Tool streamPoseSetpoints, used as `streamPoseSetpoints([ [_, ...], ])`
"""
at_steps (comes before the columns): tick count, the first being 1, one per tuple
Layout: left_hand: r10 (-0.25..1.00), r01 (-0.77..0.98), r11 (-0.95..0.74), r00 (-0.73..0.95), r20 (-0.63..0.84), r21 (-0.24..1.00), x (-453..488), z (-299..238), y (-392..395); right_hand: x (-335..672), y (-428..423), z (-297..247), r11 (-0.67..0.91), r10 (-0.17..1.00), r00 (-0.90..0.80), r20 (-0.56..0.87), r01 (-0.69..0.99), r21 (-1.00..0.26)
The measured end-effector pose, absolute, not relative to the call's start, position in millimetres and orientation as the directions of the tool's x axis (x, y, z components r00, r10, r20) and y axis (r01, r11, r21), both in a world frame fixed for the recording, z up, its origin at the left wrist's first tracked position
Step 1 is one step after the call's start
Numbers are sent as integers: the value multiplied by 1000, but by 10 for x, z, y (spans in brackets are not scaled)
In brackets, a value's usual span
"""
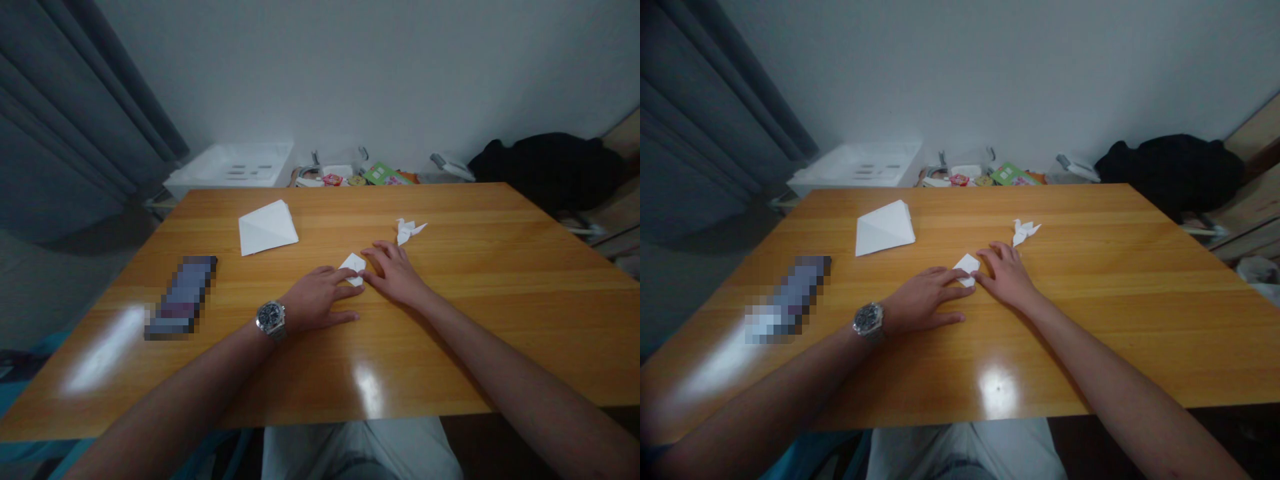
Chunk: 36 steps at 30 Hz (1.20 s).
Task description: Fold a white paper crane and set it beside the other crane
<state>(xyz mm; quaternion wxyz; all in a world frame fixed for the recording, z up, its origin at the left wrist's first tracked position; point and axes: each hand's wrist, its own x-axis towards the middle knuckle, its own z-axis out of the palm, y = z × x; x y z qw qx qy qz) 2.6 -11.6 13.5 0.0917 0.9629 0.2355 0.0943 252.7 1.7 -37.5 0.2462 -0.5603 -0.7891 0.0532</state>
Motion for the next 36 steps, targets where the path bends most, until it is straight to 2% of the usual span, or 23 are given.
streamPoseSetpoints([
  [18, 446, 414, -884, 887, 123, 220, 32, 157, -95, 2392, 21, -341, 300, 912, -202, 357, 921, -247],
  [36, 438, 403, -887, 888, 137, 227, 19, 126, -80, 2346, 130, -338, 245, 910, -128, 394, 933, -264],
])
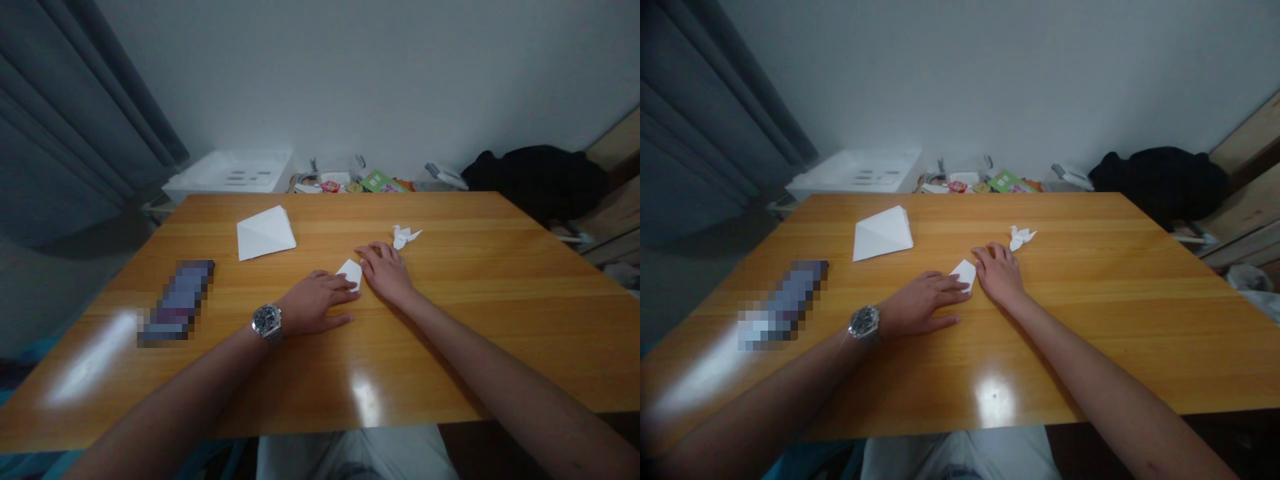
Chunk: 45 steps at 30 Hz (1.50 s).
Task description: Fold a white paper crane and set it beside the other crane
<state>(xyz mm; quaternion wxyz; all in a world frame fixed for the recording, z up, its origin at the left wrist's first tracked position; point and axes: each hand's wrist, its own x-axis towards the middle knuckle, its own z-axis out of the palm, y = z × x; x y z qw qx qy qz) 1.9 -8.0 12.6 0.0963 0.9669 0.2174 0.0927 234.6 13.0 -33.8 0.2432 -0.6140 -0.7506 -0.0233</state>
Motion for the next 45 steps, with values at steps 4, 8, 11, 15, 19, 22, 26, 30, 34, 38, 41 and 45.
streamPoseSetpoints([
  [4, 443, 406, -885, 884, 149, 226, 14, 87, -83, 2371, 178, -363, 233, 922, -114, 370, 926, -297],
  [8, 446, 407, -884, 882, 151, 231, 9, 66, -82, 2409, 184, -377, 248, 930, -126, 345, 909, -336],
  [11, 441, 401, -887, 884, 158, 229, 5, 60, -76, 2439, 150, -357, 266, 936, -176, 305, 920, -286],
  [15, 433, 397, -892, 887, 159, 217, 7, 52, -74, 2493, 80, -311, 347, 924, -305, 229, 921, -175],
  [19, 434, 406, -895, 888, 153, 185, 18, 58, -89, 2517, 52, -278, 363, 924, -334, 185, 918, -159],
  [22, 433, 405, -896, 889, 148, 184, 23, 75, -96, 2495, 68, -272, 334, 937, -300, 181, 922, -196],
  [26, 426, 397, -897, 893, 142, 196, 19, 93, -87, 2457, 105, -288, 296, 945, -246, 215, 925, -240],
  [30, 421, 390, -898, 896, 141, 203, 12, 94, -80, 2446, 119, -303, 280, 942, -214, 259, 926, -253],
  [34, 424, 393, -897, 894, 144, 200, 7, 80, -75, 2452, 117, -309, 300, 932, -227, 282, 920, -252],
  [38, 424, 394, -893, 898, 116, 216, 8, 59, -60, 2450, 121, -321, 282, 938, -213, 273, 927, -248],
  [41, 424, 396, -891, 901, 93, 221, 10, 52, -51, 2444, 127, -329, 273, 939, -201, 279, 929, -250],
  [45, 423, 396, -891, 902, 84, 223, 3, 49, -49, 2440, 137, -331, 272, 938, -193, 289, 926, -264],
])
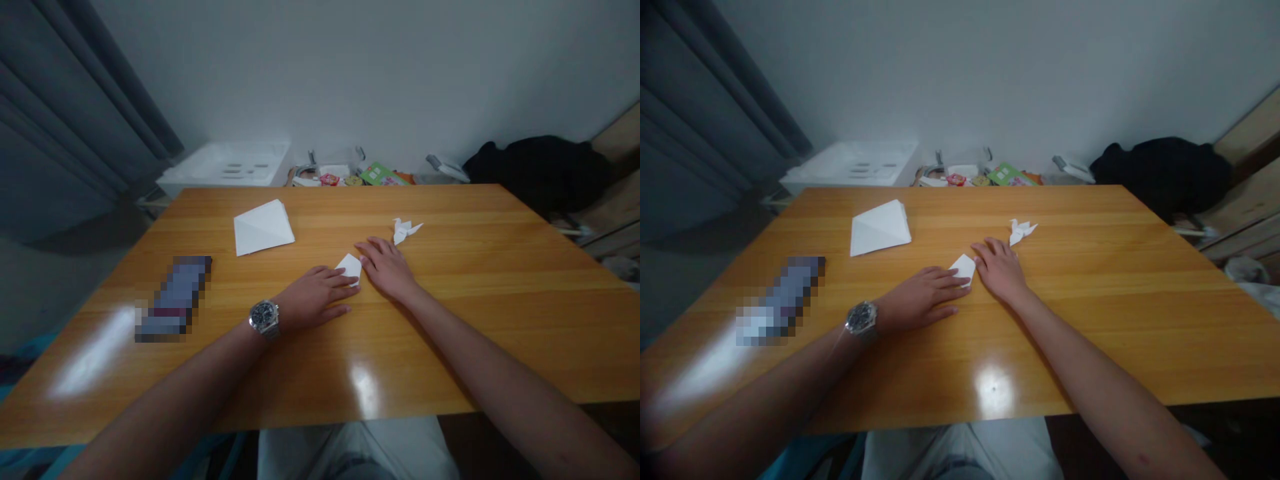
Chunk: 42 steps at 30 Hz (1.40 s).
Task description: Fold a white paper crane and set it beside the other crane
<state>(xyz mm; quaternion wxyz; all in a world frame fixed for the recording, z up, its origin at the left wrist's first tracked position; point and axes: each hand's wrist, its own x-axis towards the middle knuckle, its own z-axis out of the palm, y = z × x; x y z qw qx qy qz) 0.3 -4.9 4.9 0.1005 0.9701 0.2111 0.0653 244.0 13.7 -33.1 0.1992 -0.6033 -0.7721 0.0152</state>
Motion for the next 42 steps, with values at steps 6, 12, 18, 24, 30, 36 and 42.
streamPoseSetpoints([
  [6, 430, 401, -891, 896, 112, 212, -4, 28, -48, 2438, 147, -328, 270, 936, -182, 301, 920, -285],
  [12, 439, 414, -890, 891, 114, 190, 2, 34, -71, 2483, 139, -330, 301, 936, -210, 284, 895, -330],
  [18, 463, 435, -879, 876, 132, 197, 2, 41, -94, 2535, 132, -279, 418, 893, -267, 363, 792, -445],
  [24, 479, 444, -869, 866, 144, 220, -1, 57, -104, 2570, 121, -254, 492, 866, -358, 349, 736, -466],
  [30, 472, 425, -865, 869, 149, 267, -14, 62, -72, 2574, 115, -269, 525, 848, -406, 341, 730, -437],
  [36, 482, 412, -851, 859, 174, 326, -22, 44, -40, 2565, 118, -287, 564, 824, -452, 341, 718, -409],
  [42, 579, 510, -807, 784, 224, 299, -61, 29, 20, 2541, 101, -266, 556, 829, -443, 341, 724, -409],
])
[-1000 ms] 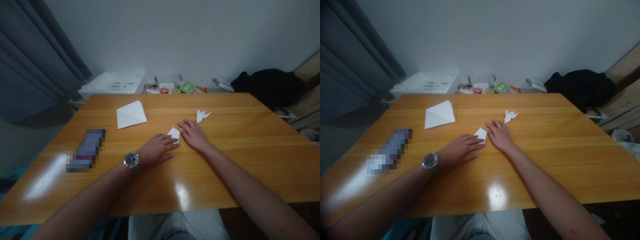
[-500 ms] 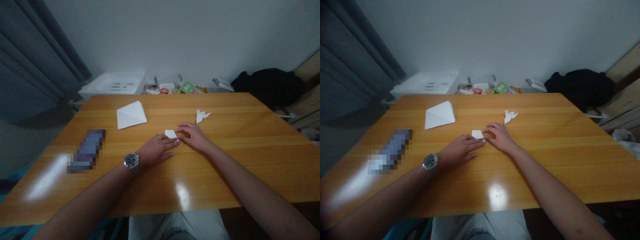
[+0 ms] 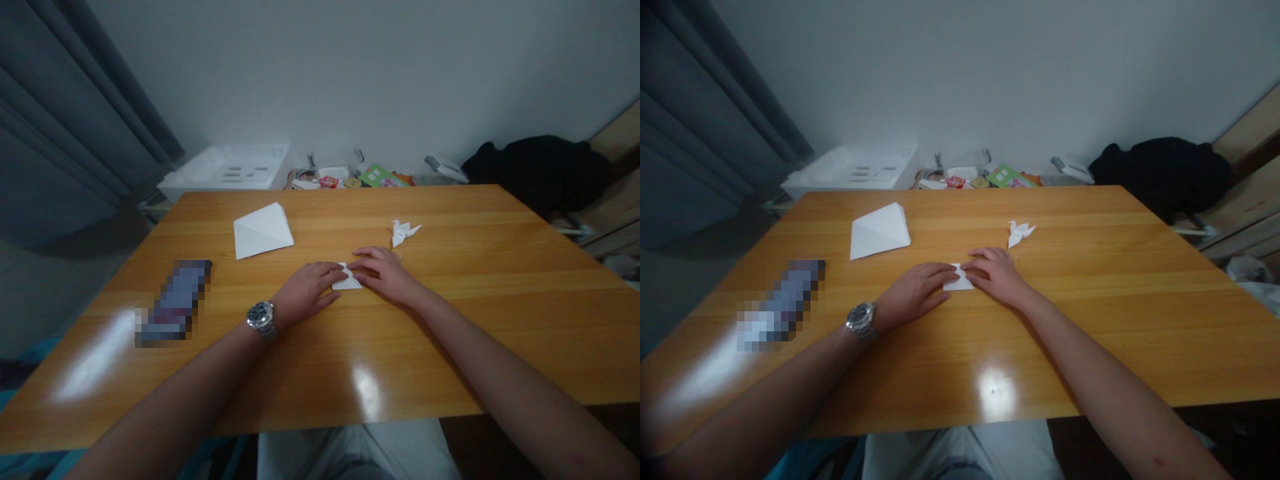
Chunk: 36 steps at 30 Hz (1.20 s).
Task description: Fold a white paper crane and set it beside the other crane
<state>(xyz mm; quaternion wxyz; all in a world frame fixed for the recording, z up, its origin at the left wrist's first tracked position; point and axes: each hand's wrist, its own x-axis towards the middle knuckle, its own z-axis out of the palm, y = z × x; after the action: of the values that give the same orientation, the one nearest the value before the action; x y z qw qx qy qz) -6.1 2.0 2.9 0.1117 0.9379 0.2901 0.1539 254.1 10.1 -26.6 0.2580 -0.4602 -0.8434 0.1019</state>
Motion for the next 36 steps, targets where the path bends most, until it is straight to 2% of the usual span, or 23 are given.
streamPoseSetpoints([
  [10, 610, 544, -788, 753, 247, 287, -56, 25, 46, 2492, 54, -197, 613, 789, -497, 360, 671, -417],
  [27, 738, 631, -672, 612, 284, 388, 28, 8, 61, 2426, 33, -146, 681, 729, -584, 358, 568, -462],
  [36, 749, 646, -662, 594, 295, 380, 75, 7, 47, 2436, 54, -177, 660, 748, -566, 347, 575, -483],
])
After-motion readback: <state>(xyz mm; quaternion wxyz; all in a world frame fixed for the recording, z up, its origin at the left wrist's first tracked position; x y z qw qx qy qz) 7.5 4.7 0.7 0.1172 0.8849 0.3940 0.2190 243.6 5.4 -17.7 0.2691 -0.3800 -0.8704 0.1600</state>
